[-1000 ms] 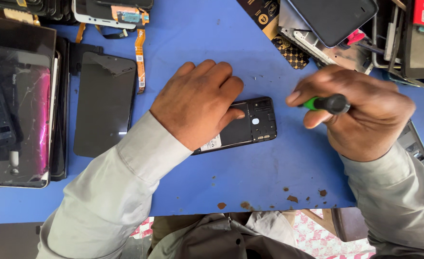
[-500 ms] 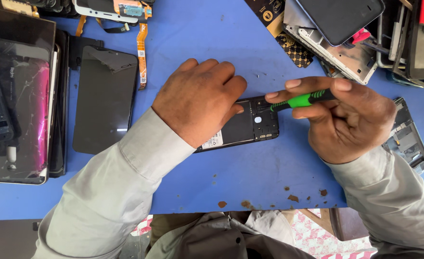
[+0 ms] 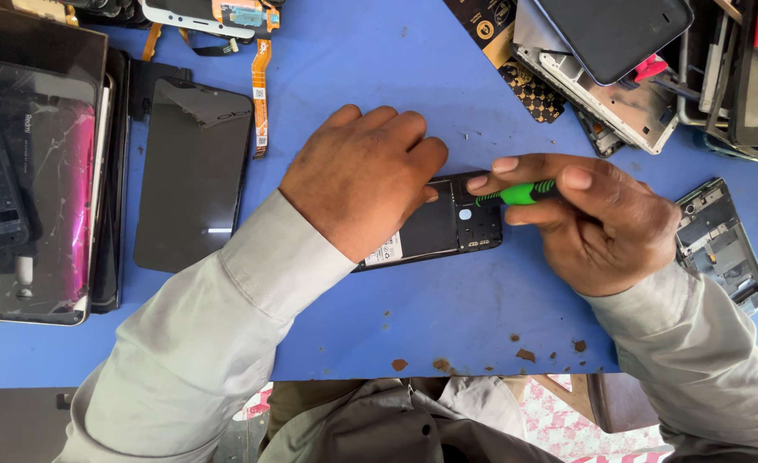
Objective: The person uses a screwdriver to remove several screws from the back of a smartphone placed on a blue workbench. The person then lifts the back cover slightly to begin disassembly.
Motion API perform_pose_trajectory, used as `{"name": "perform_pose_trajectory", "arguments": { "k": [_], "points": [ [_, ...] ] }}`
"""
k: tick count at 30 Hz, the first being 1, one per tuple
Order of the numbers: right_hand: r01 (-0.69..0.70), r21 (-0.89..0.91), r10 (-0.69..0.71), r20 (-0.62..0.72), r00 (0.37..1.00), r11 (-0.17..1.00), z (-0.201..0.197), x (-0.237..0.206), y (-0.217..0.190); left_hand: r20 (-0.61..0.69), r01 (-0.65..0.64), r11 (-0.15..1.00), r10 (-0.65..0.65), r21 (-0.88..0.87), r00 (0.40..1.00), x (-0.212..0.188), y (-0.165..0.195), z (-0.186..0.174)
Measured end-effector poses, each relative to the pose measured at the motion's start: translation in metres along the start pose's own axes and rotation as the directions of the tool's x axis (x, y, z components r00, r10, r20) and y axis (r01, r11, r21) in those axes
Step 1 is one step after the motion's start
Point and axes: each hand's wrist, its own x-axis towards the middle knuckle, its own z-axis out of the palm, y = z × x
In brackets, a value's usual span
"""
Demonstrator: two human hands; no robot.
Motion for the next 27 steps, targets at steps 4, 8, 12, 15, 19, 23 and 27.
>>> {"name": "perform_pose_trajectory", "arguments": {
  "k": [4, 8, 12, 15, 19, 23, 27],
  "points": [
    [0.096, -0.170, -0.100, -0.016, 0.995, 0.981, 0.003, 0.004, 0.004, 0.002, 0.009, 1.000, -0.009, 0.005, 1.000, -0.001, 0.001, 0.000],
    [0.097, -0.202, -0.109, -0.048, 0.993, 0.975, 0.005, 0.005, 0.003, -0.004, 0.004, 1.000, -0.004, 0.003, 1.000, -0.002, 0.001, 0.001],
    [-0.002, -0.100, 0.004, 0.017, 1.000, 0.995, 0.002, 0.006, -0.003, -0.011, 0.001, 1.000, -0.001, 0.012, 1.000, -0.001, 0.001, 0.003],
    [0.025, -0.026, -0.022, 0.112, 0.993, 0.999, 0.001, 0.010, -0.003, -0.008, 0.010, 1.000, -0.010, -0.002, 1.000, 0.000, 0.000, 0.003],
    [0.126, 0.012, -0.126, 0.080, 0.989, 0.992, 0.010, 0.014, 0.004, 0.001, 0.032, 0.999, -0.032, -0.011, 0.999, 0.000, 0.000, 0.005],
    [0.078, -0.026, -0.079, -0.024, 0.997, 0.997, 0.015, 0.010, 0.004, 0.003, 0.023, 1.000, -0.023, -0.016, 1.000, -0.001, 0.000, 0.005],
    [0.021, 0.109, -0.025, 0.033, 0.999, 0.994, 0.009, 0.009, 0.001, -0.003, 0.018, 1.000, -0.018, -0.016, 1.000, -0.001, 0.000, 0.003]
  ]
}}
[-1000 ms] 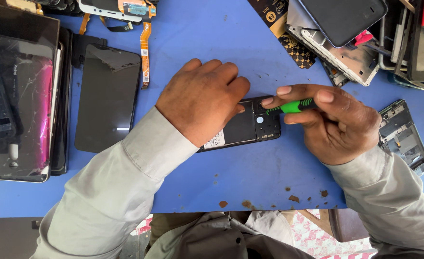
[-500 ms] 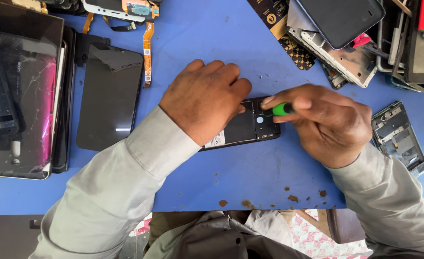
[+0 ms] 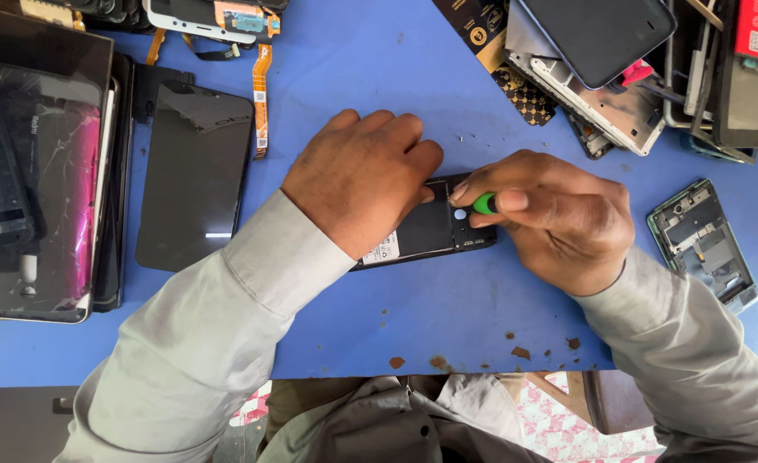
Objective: The person uses a screwdriver to remove several screws from the back of a smartphone placed on a blue workbench. The person then lifts the back cover slightly to begin disassembly.
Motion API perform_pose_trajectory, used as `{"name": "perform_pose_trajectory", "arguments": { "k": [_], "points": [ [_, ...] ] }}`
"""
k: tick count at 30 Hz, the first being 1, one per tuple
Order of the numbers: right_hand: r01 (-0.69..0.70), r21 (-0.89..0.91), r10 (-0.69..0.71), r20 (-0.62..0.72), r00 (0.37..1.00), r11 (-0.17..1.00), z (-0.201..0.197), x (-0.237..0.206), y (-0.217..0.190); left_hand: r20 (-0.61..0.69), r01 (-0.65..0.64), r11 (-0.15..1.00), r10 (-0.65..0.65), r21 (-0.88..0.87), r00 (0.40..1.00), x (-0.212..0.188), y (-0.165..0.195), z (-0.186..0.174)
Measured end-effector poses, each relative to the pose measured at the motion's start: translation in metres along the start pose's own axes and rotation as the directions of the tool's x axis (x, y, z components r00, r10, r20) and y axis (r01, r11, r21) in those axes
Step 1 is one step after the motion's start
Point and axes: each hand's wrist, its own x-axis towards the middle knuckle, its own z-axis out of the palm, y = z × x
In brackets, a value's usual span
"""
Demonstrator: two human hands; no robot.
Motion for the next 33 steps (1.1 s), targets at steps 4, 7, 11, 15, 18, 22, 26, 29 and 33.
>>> {"name": "perform_pose_trajectory", "arguments": {
  "k": [4, 7, 11, 15, 18, 22, 26, 29, 33],
  "points": [
    [-0.032, 0.018, 0.030, 0.092, 0.995, 0.999, -0.007, 0.003, 0.002, -0.012, -0.001, 1.000, 0.001, 0.003, 1.000, 0.000, 0.000, -0.002],
    [0.042, 0.091, -0.048, 0.060, 0.997, 0.995, -0.003, 0.005, 0.008, -0.034, -0.004, 1.000, 0.005, 0.009, 0.999, -0.001, 0.001, -0.001],
    [0.068, 0.039, -0.066, -0.050, 0.997, 0.997, 0.002, 0.005, 0.015, -0.026, -0.015, 0.999, 0.015, 0.034, 1.000, -0.002, 0.002, 0.001],
    [0.024, 0.140, -0.022, -0.020, 1.000, 0.990, 0.002, 0.002, 0.014, -0.034, -0.026, 0.998, 0.028, 0.054, 0.999, -0.003, 0.002, 0.002],
    [-0.084, 0.198, 0.074, 0.057, 0.996, 0.977, -0.002, -0.001, 0.009, -0.045, -0.014, 1.000, 0.015, 0.026, 0.999, -0.003, 0.001, 0.003],
    [-0.117, 0.124, 0.103, 0.119, 0.988, 0.985, -0.008, 0.000, 0.006, -0.067, -0.019, 0.999, 0.022, 0.038, 0.997, -0.003, -0.001, 0.004],
    [0.074, 0.140, -0.081, 0.046, 0.996, 0.987, -0.002, 0.006, 0.016, -0.050, -0.023, 0.997, 0.026, 0.068, 0.998, -0.002, 0.000, 0.006],
    [0.083, 0.060, -0.079, -0.069, 0.995, 0.995, 0.002, 0.006, 0.020, -0.025, -0.014, 0.997, 0.016, 0.079, 1.000, -0.003, 0.001, 0.006],
    [-0.012, 0.073, 0.012, 0.007, 1.000, 0.997, -0.006, 0.002, 0.017, -0.024, -0.016, 0.995, 0.019, 0.100, 1.000, -0.002, 0.002, 0.005]
  ]
}}
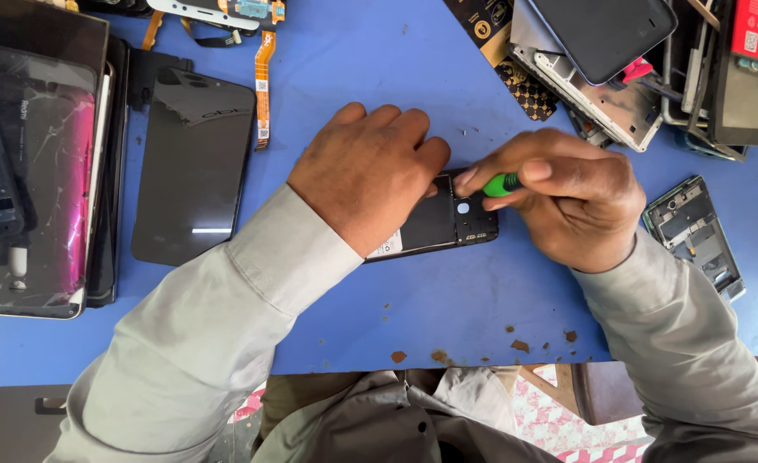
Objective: The person uses a screwdriver to remove several screws from the back of a smartphone placed on a blue workbench. The person then lifts the back cover slightly to begin disassembly.
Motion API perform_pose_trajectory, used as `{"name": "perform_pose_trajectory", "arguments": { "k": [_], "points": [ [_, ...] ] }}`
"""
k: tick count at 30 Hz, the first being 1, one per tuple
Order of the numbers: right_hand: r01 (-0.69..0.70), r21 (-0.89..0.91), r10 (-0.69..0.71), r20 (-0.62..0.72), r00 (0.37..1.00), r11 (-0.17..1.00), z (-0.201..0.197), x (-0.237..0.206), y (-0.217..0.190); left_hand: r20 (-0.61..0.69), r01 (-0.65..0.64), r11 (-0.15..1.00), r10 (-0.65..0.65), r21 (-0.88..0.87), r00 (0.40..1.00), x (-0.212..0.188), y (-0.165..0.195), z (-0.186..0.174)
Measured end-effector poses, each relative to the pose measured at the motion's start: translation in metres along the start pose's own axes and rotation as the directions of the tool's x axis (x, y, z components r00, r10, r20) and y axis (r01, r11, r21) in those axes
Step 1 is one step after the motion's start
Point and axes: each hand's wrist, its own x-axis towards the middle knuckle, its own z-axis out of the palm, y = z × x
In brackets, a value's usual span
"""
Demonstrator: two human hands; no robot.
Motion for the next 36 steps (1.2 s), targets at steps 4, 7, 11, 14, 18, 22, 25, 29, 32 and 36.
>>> {"name": "perform_pose_trajectory", "arguments": {
  "k": [4, 7, 11, 14, 18, 22, 25, 29, 32, 36],
  "points": [
    [0.034, 0.086, -0.038, 0.046, 0.998, 0.996, -0.003, -0.002, 0.001, -0.008, 0.004, 1.000, -0.004, 0.019, 1.000, -0.001, 0.000, 0.000],
    [0.112, -0.076, -0.116, -0.049, 0.992, 0.991, 0.000, -0.002, 0.005, -0.012, 0.000, 1.000, 0.000, 0.009, 1.000, -0.002, 0.000, 0.000],
    [0.019, -0.070, -0.022, -0.043, 0.999, 0.997, -0.001, -0.004, 0.000, 0.006, 0.009, 1.000, -0.009, 0.007, 1.000, -0.001, 0.000, -0.002],
    [0.063, -0.065, -0.065, -0.034, 0.997, 0.996, 0.000, -0.005, -0.002, 0.011, 0.026, 1.000, -0.026, 0.006, 1.000, 0.000, 0.000, -0.003],
    [0.104, -0.083, -0.109, -0.065, 0.992, 0.991, 0.005, -0.004, -0.003, 0.010, 0.047, 0.999, -0.047, -0.010, 0.999, 0.000, 0.000, -0.005],
    [-0.012, 0.004, 0.012, -0.012, 1.000, 1.000, 0.007, -0.003, -0.005, 0.009, 0.050, 0.999, -0.050, -0.004, 0.999, 0.000, -0.002, -0.007],
    [0.035, 0.060, -0.038, 0.051, 0.998, 0.998, 0.008, -0.002, -0.005, -0.018, 0.046, 0.999, -0.046, -0.003, 0.999, -0.001, -0.003, -0.008],
    [0.052, -0.060, -0.056, -0.074, 0.996, 0.997, 0.009, -0.004, -0.007, -0.081, 0.044, 0.999, -0.042, 0.016, 0.996, -0.002, -0.004, -0.006],
    [-0.066, 0.015, 0.067, -0.033, 0.997, 0.998, 0.005, -0.004, -0.008, -0.096, 0.049, 0.998, -0.045, 0.039, 0.994, -0.001, -0.005, -0.005],
    [0.057, 0.065, -0.059, 0.028, 0.998, 0.996, 0.006, -0.002, -0.003, -0.122, 0.063, 0.997, -0.057, 0.046, 0.991, -0.002, -0.005, -0.005]
  ]
}}
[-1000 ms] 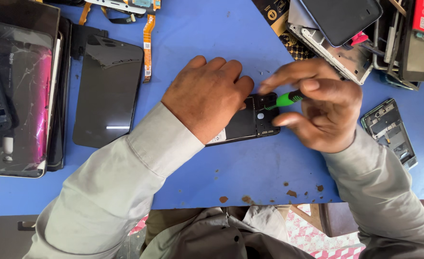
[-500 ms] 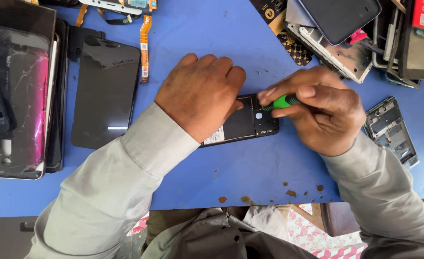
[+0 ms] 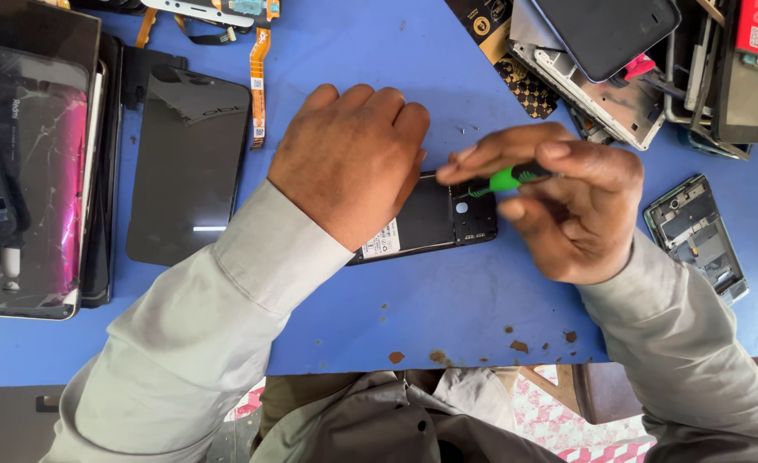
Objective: The person uses a screwdriver to remove several screws from the back of a smartphone placed on a blue workbench. The person then lifts the back cover slightly to begin disassembly.
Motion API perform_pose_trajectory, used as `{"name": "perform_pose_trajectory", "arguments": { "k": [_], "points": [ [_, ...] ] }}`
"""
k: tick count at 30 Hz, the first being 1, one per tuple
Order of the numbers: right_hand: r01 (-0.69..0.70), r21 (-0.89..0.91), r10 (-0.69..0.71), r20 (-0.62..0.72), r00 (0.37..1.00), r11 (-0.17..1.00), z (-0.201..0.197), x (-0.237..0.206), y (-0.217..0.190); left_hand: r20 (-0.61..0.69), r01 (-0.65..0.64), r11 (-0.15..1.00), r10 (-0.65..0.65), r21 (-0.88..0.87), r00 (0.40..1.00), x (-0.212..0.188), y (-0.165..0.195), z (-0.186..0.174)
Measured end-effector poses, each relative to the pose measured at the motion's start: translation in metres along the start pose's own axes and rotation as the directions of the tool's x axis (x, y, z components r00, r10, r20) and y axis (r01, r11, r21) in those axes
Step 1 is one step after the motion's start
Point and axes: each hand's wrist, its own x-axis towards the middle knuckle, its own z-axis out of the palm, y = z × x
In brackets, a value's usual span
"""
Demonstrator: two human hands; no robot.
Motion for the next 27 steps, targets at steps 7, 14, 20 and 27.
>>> {"name": "perform_pose_trajectory", "arguments": {
  "k": [7, 14, 20, 27],
  "points": [
    [-0.024, -0.077, 0.022, -0.030, 0.999, 0.997, 0.002, -0.004, -0.002, -0.022, 0.006, 1.000, -0.006, 0.002, 1.000, 0.001, -0.001, -0.002],
    [0.019, -0.271, -0.056, -0.130, 0.990, 0.962, 0.004, -0.005, 0.000, -0.013, 0.002, 1.000, -0.003, -0.008, 1.000, 0.000, 0.001, -0.001],
    [-0.047, -0.059, 0.042, -0.071, 0.997, 0.997, 0.000, -0.003, -0.004, 0.011, 0.000, 1.000, 0.001, -0.025, 1.000, 0.001, 0.002, -0.001],
    [-0.045, -0.136, 0.032, -0.097, 0.995, 0.990, 0.004, 0.001, -0.009, 0.007, -0.008, 1.000, 0.008, -0.030, 1.000, 0.001, 0.003, -0.001]
  ]
}}
